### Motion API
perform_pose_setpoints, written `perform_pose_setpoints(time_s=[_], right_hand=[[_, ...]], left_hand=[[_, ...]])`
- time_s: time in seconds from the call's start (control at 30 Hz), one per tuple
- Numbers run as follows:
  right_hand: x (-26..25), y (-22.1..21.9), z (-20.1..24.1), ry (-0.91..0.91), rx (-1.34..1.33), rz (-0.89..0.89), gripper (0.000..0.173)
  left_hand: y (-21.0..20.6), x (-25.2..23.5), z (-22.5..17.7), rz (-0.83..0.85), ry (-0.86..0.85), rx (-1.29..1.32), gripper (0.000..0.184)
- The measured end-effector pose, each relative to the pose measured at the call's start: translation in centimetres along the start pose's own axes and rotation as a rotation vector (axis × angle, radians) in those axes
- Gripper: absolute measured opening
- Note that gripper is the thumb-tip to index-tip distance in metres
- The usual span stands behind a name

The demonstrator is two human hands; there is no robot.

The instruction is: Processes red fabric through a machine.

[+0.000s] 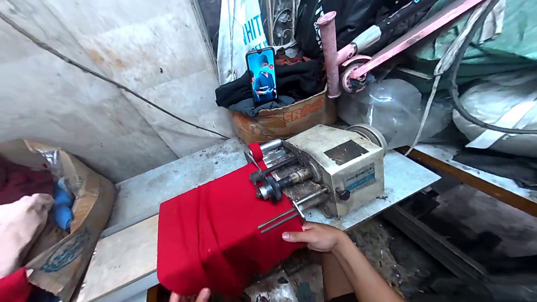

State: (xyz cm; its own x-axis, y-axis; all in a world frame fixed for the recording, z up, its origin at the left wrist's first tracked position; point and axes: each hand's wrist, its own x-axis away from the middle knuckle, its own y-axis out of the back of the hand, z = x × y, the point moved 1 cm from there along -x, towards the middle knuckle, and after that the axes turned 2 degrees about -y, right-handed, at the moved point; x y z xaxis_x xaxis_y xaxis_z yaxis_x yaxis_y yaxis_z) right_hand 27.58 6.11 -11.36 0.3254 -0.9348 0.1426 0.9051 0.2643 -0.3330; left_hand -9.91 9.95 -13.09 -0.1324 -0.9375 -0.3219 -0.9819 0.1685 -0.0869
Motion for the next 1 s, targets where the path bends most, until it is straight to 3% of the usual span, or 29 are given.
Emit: perform_pose_setpoints(time_s=[0.03, 0.13, 0.27, 0.4, 0.5, 0.63, 0.77, 0.87, 1.0], right_hand=[[0.0, -0.1, 0.2, -0.004, -0.034, 0.003, 0.02], [-0.1, -0.4, 0.6, -0.053, -0.089, -0.018, 0.024], [-0.1, -0.3, 0.4, -0.082, -0.087, -0.043, 0.026], [0.1, -0.5, 0.4, -0.079, -0.002, -0.039, 0.022], [0.2, -0.3, 0.5, -0.062, -0.007, -0.017, 0.02], [0.2, 0.0, 0.3, -0.024, -0.048, 0.017, 0.021], [0.2, 0.1, 0.0, 0.001, 0.006, 0.013, 0.022], [0.2, 0.3, -0.3, 0.016, 0.059, 0.011, 0.022], [0.3, 0.2, -0.4, 0.04, 0.08, -0.003, 0.021]], left_hand=[[-0.7, -0.1, -0.9, 0.014, 0.014, -0.046, 0.045], [0.1, -0.7, -1.1, 0.088, -0.06, 0.192, 0.044], [0.1, -0.8, -1.1, 0.058, 0.022, -0.144, 0.042], [0.6, -0.6, -0.8, 0.057, -0.031, 0.175, 0.039], [-0.3, -0.6, -0.5, 0.043, -0.018, -0.1, 0.041], [0.3, -0.6, -0.1, 0.069, -0.087, 0.137, 0.037], [-0.7, -0.2, -0.1, 0.026, -0.053, -0.115, 0.037], [-1.2, -0.2, -0.1, -0.042, -0.082, 0.114, 0.033], [-2.1, 0.0, -1.2, 0.002, -0.039, -0.138, 0.036]])
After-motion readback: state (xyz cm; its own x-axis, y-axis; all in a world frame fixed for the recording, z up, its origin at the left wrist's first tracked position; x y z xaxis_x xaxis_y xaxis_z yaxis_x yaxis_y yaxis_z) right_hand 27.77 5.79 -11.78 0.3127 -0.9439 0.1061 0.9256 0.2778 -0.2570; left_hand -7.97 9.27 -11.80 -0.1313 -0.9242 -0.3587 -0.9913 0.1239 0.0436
